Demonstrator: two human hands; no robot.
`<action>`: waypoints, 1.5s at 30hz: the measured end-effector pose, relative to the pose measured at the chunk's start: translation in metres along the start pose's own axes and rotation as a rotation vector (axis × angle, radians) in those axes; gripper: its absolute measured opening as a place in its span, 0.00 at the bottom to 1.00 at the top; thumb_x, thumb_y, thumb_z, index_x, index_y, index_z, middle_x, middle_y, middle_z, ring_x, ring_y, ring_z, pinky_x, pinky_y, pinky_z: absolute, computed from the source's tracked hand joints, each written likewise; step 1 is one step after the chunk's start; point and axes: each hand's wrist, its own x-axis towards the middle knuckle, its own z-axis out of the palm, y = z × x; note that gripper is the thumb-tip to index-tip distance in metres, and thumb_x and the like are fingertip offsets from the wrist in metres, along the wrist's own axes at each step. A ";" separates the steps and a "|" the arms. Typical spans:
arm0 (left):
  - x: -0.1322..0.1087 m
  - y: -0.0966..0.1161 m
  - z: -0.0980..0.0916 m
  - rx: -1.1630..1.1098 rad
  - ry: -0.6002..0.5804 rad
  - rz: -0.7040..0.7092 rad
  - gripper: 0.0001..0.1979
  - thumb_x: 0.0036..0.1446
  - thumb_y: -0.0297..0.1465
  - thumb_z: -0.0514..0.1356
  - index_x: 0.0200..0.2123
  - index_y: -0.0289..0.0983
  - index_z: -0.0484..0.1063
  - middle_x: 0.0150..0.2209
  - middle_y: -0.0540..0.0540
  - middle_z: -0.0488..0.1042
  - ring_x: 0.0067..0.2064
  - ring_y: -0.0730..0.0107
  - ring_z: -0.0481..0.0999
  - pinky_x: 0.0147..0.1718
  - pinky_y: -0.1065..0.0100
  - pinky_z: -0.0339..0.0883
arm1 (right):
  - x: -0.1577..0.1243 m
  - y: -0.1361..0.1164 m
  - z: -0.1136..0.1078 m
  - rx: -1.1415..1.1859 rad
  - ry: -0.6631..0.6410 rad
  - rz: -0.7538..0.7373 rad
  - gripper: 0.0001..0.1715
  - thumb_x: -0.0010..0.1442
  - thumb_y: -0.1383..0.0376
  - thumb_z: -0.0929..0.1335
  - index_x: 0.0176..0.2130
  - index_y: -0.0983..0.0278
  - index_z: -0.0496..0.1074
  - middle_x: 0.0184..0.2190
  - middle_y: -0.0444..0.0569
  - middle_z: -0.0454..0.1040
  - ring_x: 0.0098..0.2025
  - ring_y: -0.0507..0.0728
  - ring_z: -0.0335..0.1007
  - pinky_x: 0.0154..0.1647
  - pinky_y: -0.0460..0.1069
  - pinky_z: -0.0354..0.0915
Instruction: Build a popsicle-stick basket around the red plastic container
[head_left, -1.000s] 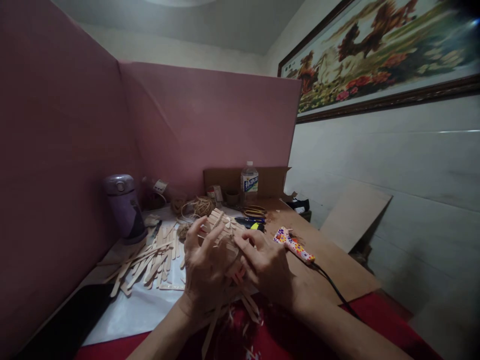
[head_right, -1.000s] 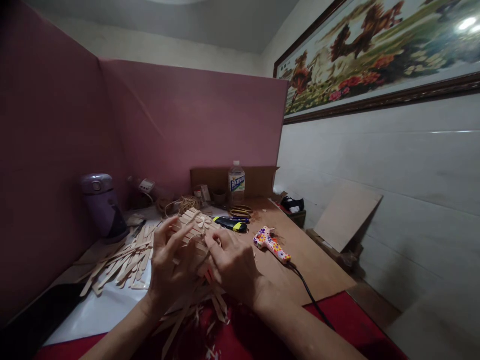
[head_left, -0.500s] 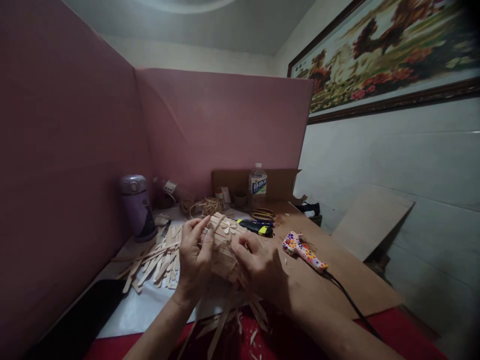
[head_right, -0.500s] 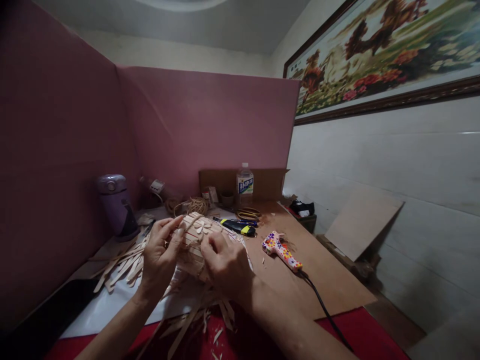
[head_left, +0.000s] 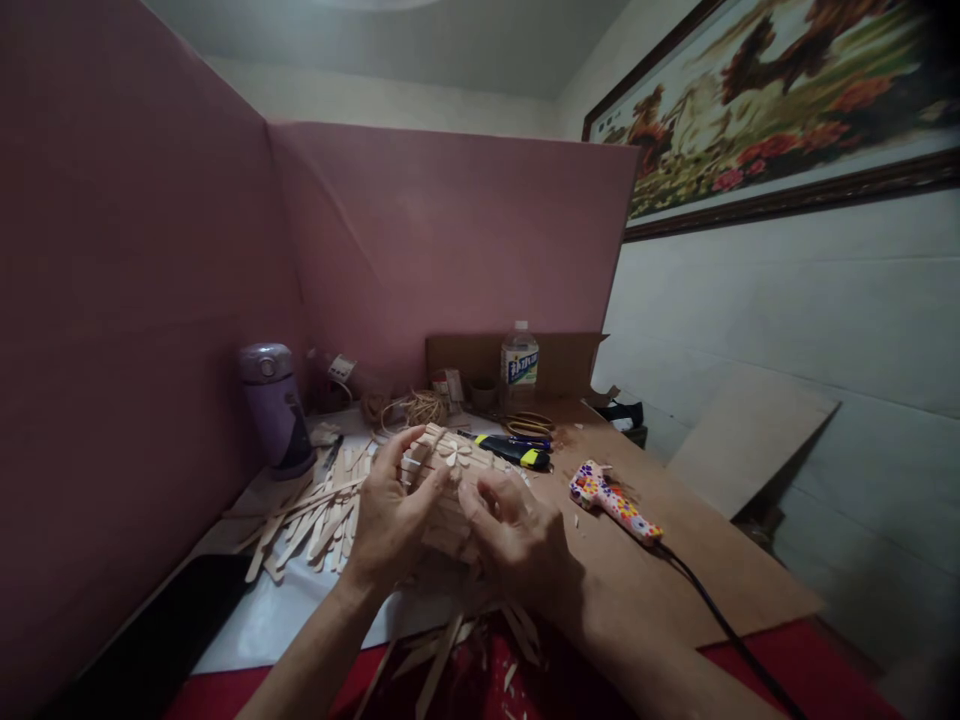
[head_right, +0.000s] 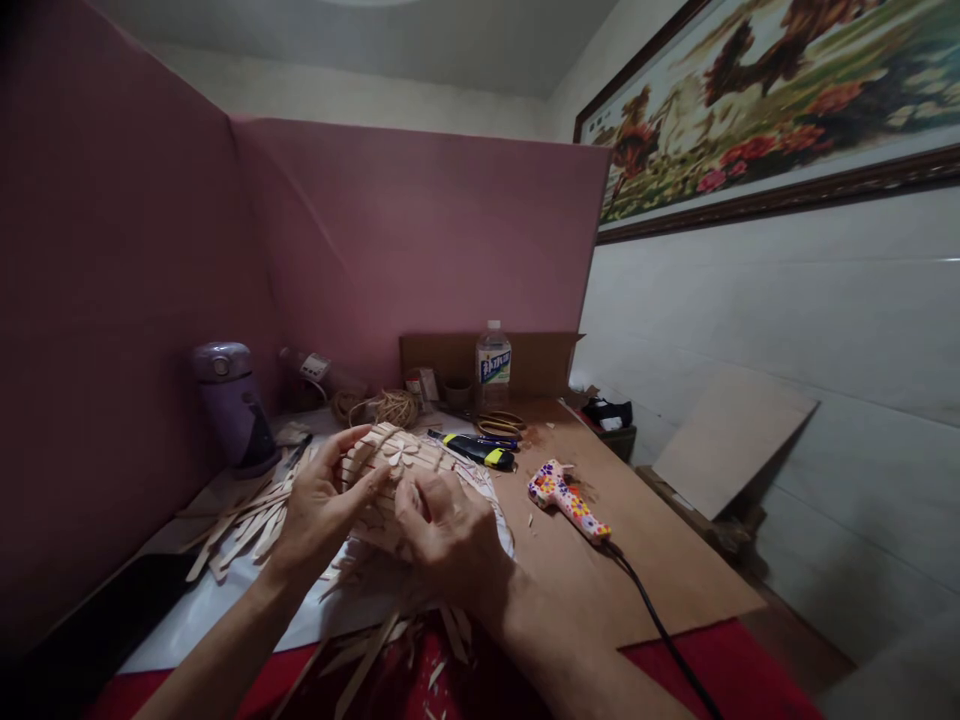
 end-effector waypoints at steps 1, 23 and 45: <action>0.000 0.001 0.000 -0.004 0.010 -0.002 0.22 0.49 0.35 0.64 0.48 0.36 0.70 0.43 0.45 0.73 0.45 0.64 0.73 0.45 0.65 0.67 | 0.000 0.000 0.000 -0.008 0.003 -0.003 0.16 0.63 0.70 0.60 0.45 0.69 0.74 0.38 0.58 0.74 0.39 0.58 0.68 0.35 0.49 0.70; -0.001 -0.008 0.003 0.049 -0.006 0.009 0.27 0.50 0.38 0.64 0.53 0.37 0.65 0.50 0.42 0.71 0.51 0.59 0.71 0.51 0.59 0.65 | -0.007 0.002 -0.003 0.023 0.020 -0.004 0.14 0.61 0.71 0.64 0.46 0.68 0.74 0.41 0.57 0.75 0.41 0.57 0.70 0.34 0.48 0.69; -0.002 -0.008 0.000 0.249 -0.113 0.228 0.26 0.52 0.30 0.61 0.55 0.40 0.63 0.53 0.43 0.70 0.55 0.59 0.69 0.54 0.58 0.62 | -0.009 0.004 -0.008 0.122 -0.018 0.106 0.16 0.61 0.67 0.63 0.48 0.67 0.72 0.40 0.56 0.73 0.39 0.57 0.70 0.34 0.49 0.69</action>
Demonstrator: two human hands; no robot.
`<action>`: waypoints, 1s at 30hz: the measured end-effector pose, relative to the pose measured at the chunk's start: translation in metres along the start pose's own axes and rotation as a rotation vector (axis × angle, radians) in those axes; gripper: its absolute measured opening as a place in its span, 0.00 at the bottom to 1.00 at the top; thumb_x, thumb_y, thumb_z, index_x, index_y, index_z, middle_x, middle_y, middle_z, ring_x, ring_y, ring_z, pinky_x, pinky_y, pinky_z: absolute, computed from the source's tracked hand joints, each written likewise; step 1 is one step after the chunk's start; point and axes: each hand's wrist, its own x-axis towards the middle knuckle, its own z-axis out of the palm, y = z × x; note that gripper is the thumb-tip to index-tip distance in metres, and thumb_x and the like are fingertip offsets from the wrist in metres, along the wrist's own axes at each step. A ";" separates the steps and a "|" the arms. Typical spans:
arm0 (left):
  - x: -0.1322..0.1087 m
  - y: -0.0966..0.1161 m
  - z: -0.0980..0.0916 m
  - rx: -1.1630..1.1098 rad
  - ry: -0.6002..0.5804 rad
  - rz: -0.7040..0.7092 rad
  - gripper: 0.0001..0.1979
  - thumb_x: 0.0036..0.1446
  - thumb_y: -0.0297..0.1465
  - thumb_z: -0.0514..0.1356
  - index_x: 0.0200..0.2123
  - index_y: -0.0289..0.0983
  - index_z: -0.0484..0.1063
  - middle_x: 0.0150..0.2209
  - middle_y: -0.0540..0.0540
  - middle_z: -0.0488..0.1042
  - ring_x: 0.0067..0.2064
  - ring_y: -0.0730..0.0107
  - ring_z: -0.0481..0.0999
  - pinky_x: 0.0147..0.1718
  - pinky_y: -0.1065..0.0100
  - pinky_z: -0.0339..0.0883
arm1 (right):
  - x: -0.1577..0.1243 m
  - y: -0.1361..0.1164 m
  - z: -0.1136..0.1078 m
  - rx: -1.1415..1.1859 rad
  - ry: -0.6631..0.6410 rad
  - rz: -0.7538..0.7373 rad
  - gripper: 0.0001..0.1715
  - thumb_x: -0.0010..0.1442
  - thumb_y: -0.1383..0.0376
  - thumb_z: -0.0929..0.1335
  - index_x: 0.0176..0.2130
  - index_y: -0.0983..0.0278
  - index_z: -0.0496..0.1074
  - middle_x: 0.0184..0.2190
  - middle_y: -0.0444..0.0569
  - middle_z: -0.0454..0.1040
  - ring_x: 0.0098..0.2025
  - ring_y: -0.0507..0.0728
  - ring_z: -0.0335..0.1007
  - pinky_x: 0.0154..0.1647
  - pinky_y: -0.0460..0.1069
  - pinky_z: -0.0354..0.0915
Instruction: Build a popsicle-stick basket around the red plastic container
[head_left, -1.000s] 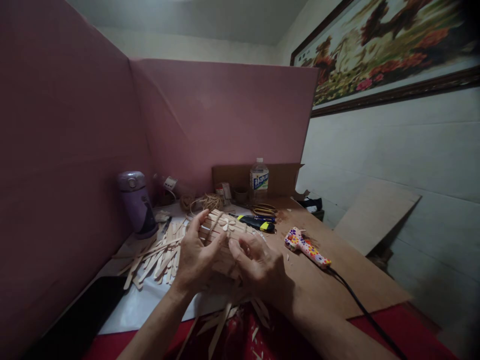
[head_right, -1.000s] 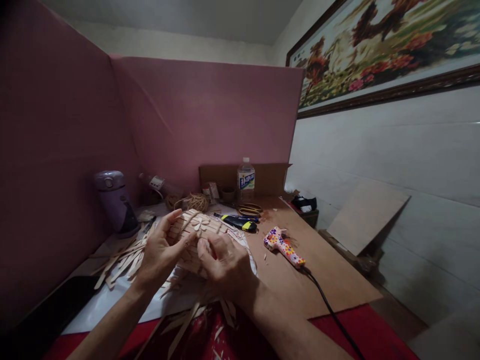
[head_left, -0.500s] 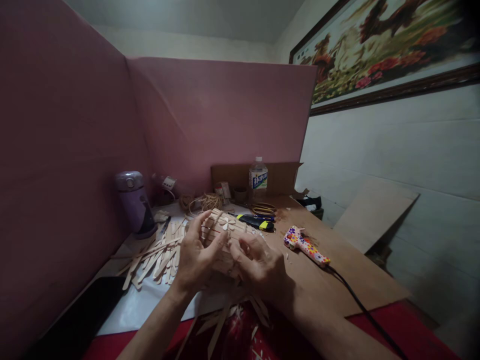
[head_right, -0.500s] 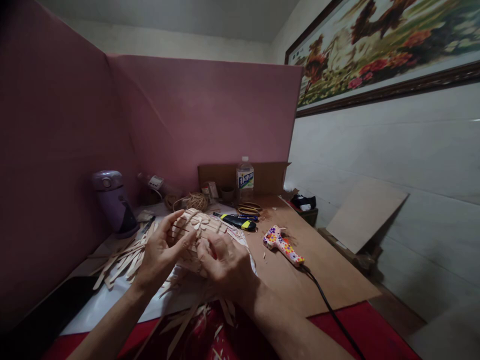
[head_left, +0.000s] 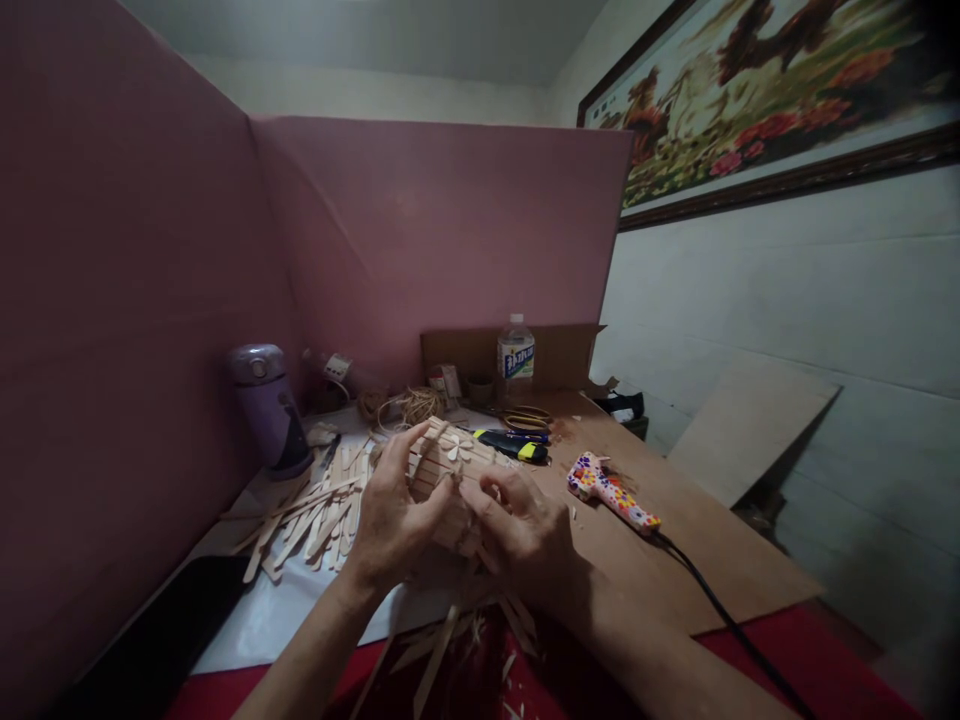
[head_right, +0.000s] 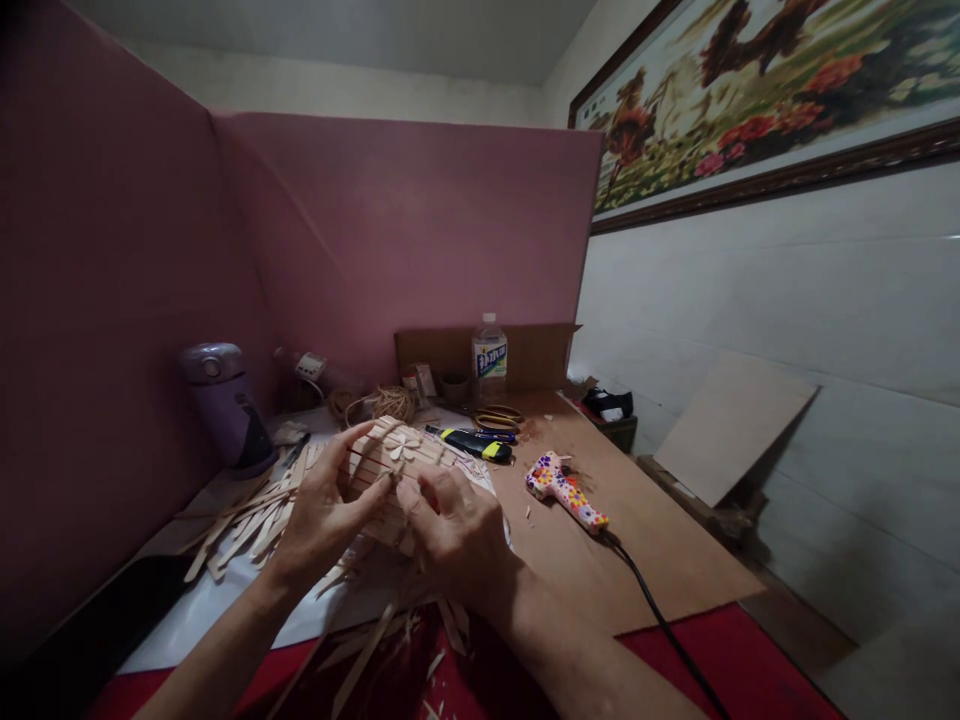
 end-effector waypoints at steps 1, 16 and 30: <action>0.000 0.000 0.000 -0.005 0.000 -0.003 0.25 0.52 0.30 0.61 0.55 0.40 0.63 0.53 0.43 0.70 0.55 0.59 0.69 0.54 0.58 0.62 | 0.001 0.000 0.000 0.021 0.000 0.016 0.17 0.61 0.67 0.62 0.48 0.68 0.71 0.41 0.56 0.73 0.40 0.58 0.70 0.36 0.50 0.70; -0.003 0.000 0.003 -0.021 0.003 0.074 0.24 0.55 0.30 0.60 0.55 0.40 0.62 0.54 0.43 0.69 0.56 0.61 0.68 0.55 0.60 0.61 | 0.015 0.008 0.001 0.058 -0.036 0.029 0.15 0.64 0.67 0.62 0.48 0.63 0.73 0.32 0.49 0.70 0.31 0.52 0.66 0.30 0.45 0.62; -0.003 -0.001 0.005 -0.068 0.011 0.035 0.22 0.55 0.30 0.60 0.54 0.41 0.63 0.53 0.44 0.69 0.55 0.61 0.68 0.55 0.61 0.61 | 0.011 0.009 0.000 0.167 -0.038 0.042 0.17 0.63 0.70 0.62 0.51 0.64 0.69 0.39 0.52 0.73 0.41 0.56 0.71 0.39 0.49 0.69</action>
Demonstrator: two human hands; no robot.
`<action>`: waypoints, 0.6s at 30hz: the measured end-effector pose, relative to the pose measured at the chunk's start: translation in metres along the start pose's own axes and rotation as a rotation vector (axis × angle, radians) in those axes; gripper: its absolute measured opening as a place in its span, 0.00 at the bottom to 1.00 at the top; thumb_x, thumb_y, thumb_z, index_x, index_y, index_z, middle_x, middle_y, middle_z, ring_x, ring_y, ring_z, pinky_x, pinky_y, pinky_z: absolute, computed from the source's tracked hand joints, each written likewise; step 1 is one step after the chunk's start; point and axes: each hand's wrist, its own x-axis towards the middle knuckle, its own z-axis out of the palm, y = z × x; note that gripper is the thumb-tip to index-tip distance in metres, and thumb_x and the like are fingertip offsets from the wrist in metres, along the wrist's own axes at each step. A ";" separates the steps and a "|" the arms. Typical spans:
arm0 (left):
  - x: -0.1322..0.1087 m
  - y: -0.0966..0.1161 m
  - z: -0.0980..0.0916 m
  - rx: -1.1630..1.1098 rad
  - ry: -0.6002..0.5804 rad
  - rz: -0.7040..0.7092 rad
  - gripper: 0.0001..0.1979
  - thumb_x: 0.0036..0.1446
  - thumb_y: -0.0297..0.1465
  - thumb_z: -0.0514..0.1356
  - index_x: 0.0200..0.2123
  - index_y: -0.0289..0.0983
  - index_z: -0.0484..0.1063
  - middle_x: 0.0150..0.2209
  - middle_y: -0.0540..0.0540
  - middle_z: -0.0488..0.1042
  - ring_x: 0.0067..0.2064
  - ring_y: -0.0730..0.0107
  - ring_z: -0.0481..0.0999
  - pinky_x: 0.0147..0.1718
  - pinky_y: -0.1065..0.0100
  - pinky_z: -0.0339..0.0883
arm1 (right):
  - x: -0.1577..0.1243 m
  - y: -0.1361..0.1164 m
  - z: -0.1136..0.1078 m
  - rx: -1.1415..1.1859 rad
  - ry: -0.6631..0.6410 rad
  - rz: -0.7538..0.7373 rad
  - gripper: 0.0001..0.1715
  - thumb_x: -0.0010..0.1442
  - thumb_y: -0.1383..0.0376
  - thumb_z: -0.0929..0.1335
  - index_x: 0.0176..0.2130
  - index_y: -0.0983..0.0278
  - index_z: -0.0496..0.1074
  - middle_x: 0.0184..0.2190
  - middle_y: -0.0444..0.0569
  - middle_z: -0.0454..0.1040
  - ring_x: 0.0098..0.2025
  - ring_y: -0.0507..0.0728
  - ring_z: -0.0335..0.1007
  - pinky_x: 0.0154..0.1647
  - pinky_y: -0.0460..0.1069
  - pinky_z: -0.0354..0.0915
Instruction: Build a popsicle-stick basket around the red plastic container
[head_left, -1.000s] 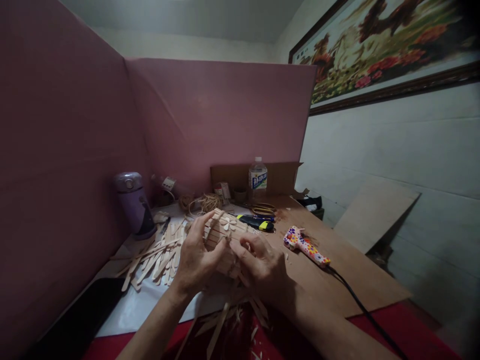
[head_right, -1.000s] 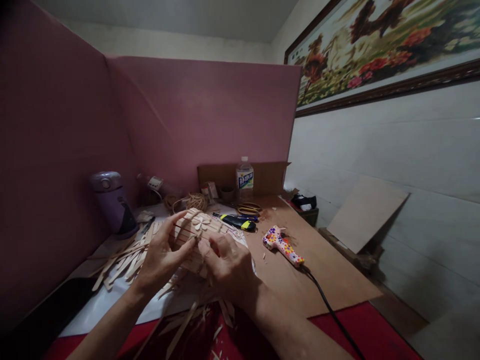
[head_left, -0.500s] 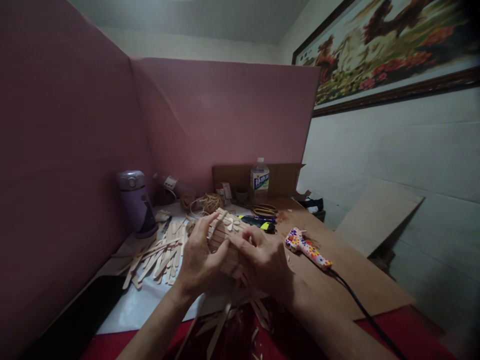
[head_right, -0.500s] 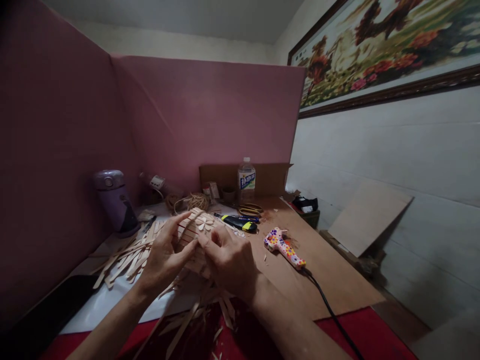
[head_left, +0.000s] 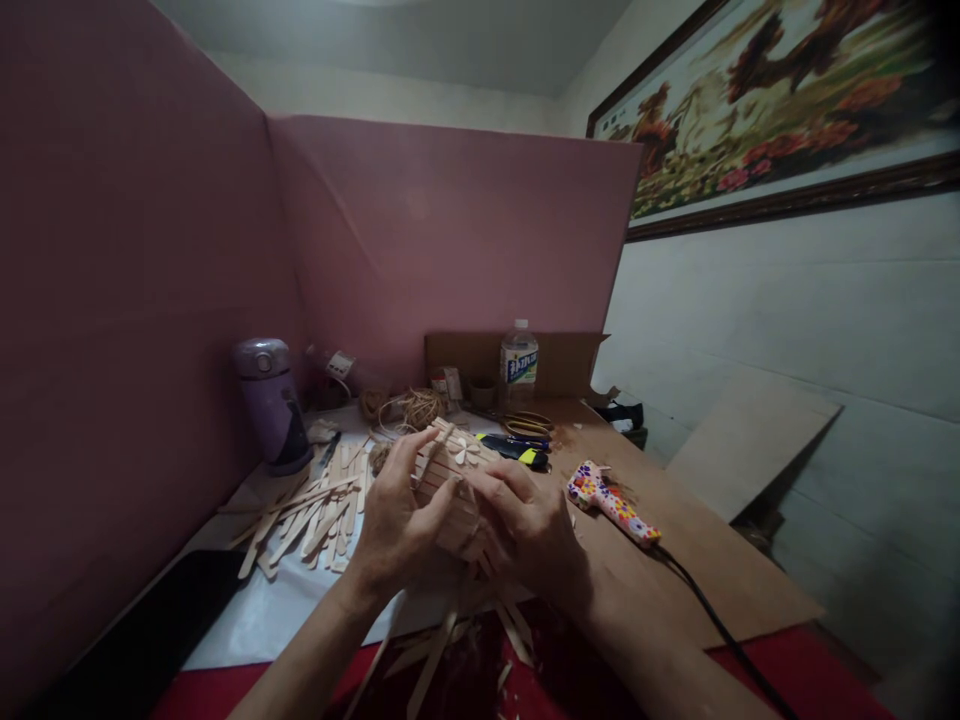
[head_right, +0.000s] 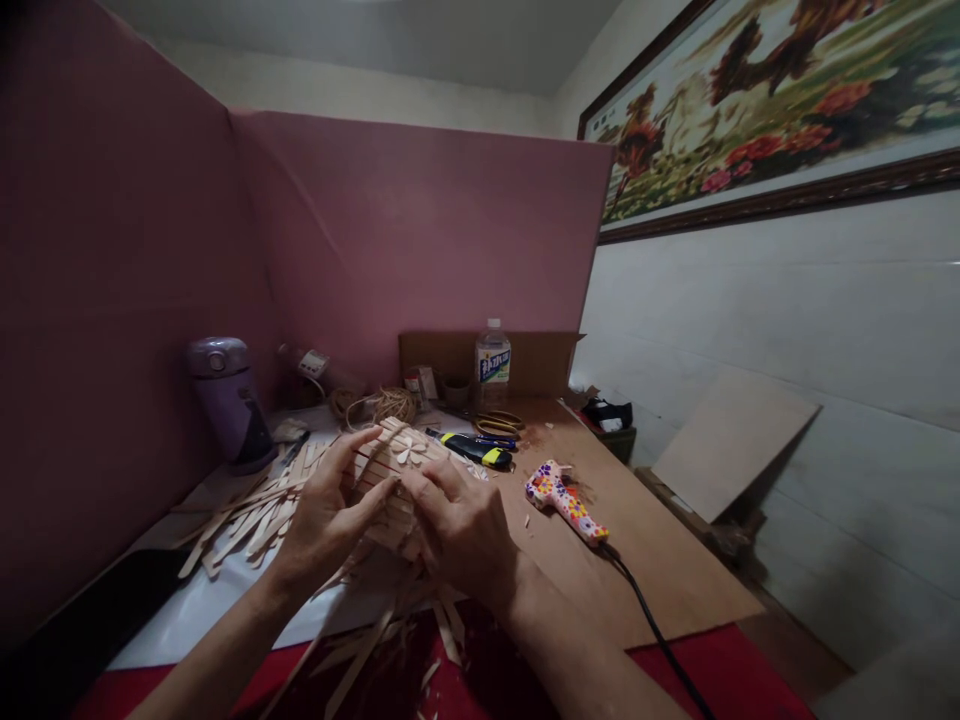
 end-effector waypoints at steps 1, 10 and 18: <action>0.000 0.000 0.000 -0.008 0.004 -0.008 0.21 0.55 0.30 0.60 0.53 0.41 0.64 0.52 0.44 0.70 0.55 0.62 0.69 0.54 0.62 0.62 | 0.000 0.001 0.000 0.005 0.007 -0.013 0.17 0.63 0.71 0.62 0.51 0.63 0.68 0.40 0.52 0.73 0.42 0.56 0.71 0.40 0.50 0.69; -0.002 0.004 -0.001 0.061 -0.007 0.016 0.21 0.56 0.31 0.58 0.53 0.41 0.64 0.52 0.44 0.69 0.53 0.61 0.70 0.52 0.61 0.63 | 0.003 0.001 0.000 0.013 -0.009 0.003 0.18 0.61 0.70 0.62 0.50 0.64 0.72 0.33 0.50 0.70 0.34 0.54 0.68 0.32 0.46 0.67; -0.002 0.001 0.001 0.102 -0.023 0.096 0.21 0.57 0.29 0.57 0.54 0.41 0.63 0.53 0.43 0.68 0.55 0.61 0.68 0.54 0.59 0.63 | 0.009 0.000 -0.003 0.106 -0.010 0.085 0.12 0.62 0.69 0.63 0.41 0.63 0.75 0.31 0.49 0.70 0.31 0.52 0.67 0.33 0.46 0.66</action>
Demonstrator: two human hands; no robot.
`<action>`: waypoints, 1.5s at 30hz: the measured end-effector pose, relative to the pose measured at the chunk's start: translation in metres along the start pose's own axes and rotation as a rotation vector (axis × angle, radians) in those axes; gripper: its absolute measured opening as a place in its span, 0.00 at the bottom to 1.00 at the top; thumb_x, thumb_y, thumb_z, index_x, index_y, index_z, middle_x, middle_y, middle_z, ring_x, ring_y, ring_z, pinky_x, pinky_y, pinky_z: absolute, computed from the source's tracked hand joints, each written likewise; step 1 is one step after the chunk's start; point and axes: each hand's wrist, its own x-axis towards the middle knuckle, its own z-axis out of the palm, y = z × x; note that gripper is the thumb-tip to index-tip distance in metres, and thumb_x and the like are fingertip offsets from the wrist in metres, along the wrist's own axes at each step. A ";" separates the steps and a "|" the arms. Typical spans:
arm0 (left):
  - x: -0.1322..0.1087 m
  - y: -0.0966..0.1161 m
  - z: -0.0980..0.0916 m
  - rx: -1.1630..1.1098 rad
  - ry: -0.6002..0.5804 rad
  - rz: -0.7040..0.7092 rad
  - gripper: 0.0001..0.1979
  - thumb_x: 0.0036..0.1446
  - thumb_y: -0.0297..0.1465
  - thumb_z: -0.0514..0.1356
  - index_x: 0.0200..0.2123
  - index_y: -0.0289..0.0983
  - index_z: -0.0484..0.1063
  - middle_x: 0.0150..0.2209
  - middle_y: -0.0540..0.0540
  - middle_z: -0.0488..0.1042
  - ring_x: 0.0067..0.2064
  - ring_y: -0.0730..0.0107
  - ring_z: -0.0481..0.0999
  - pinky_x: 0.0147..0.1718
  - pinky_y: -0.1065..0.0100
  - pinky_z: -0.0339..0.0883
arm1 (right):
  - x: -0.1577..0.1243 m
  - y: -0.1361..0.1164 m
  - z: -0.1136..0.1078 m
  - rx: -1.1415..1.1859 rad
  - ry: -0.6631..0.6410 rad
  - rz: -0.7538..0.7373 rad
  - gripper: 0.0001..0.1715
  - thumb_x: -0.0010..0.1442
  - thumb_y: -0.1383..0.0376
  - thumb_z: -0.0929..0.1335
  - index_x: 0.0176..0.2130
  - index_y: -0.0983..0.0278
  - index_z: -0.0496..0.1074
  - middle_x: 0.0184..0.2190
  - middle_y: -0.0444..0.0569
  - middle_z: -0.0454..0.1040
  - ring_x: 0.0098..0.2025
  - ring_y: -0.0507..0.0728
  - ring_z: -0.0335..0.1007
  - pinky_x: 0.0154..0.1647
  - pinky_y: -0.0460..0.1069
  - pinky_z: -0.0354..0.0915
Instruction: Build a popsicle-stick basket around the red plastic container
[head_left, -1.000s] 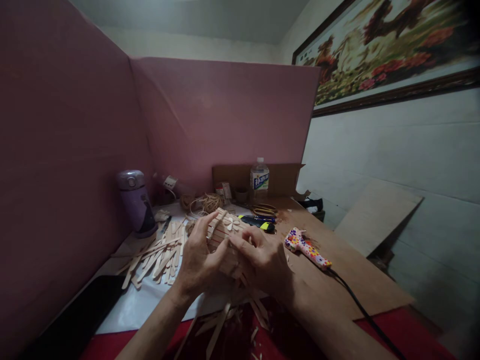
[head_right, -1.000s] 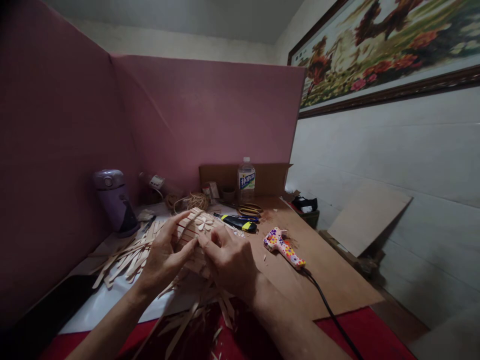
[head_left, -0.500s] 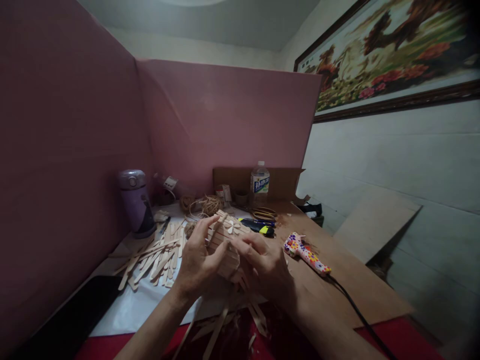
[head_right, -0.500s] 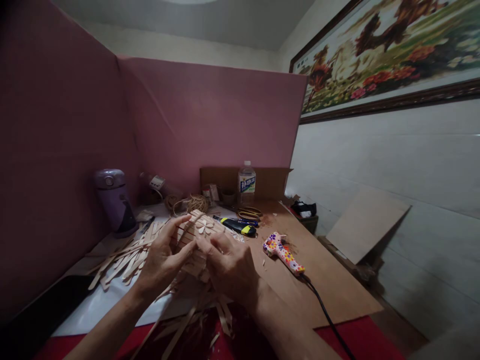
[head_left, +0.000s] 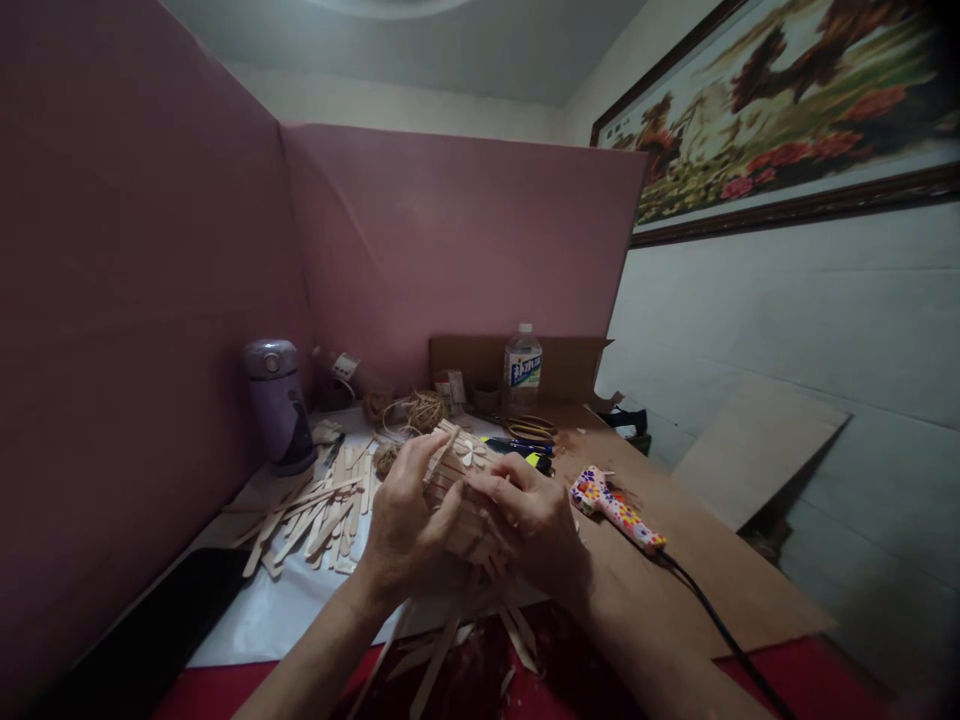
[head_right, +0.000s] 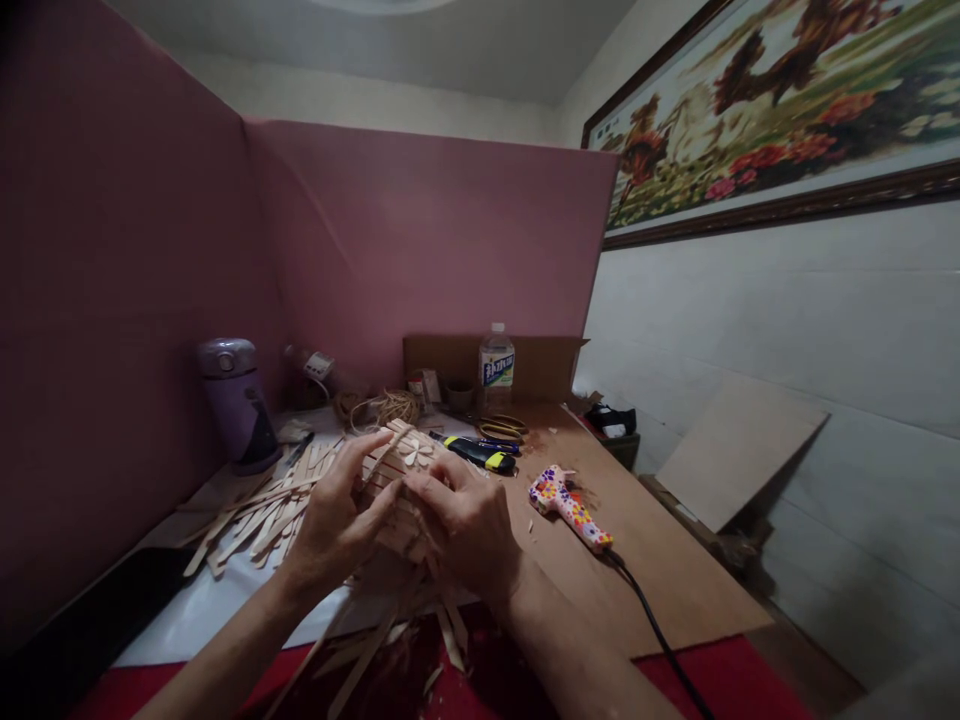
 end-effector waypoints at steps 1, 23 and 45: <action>0.000 0.001 0.000 -0.004 0.005 0.011 0.20 0.57 0.28 0.57 0.54 0.41 0.63 0.53 0.43 0.68 0.56 0.61 0.67 0.55 0.59 0.62 | 0.000 0.000 0.000 0.003 0.005 0.000 0.12 0.62 0.69 0.63 0.41 0.63 0.75 0.32 0.49 0.70 0.32 0.52 0.67 0.33 0.46 0.66; -0.001 0.010 -0.002 0.036 0.009 0.125 0.05 0.56 0.31 0.59 0.36 0.39 0.73 0.54 0.41 0.61 0.56 0.60 0.66 0.53 0.61 0.65 | -0.006 0.005 -0.002 0.090 -0.036 0.058 0.21 0.56 0.73 0.64 0.49 0.60 0.71 0.36 0.48 0.67 0.36 0.55 0.66 0.35 0.49 0.65; -0.001 0.009 0.000 -0.025 0.047 0.108 0.04 0.55 0.28 0.60 0.35 0.40 0.75 0.52 0.44 0.64 0.55 0.63 0.67 0.51 0.63 0.66 | -0.003 0.005 -0.002 0.040 -0.073 0.080 0.16 0.59 0.71 0.64 0.46 0.60 0.73 0.34 0.47 0.67 0.33 0.53 0.65 0.33 0.47 0.63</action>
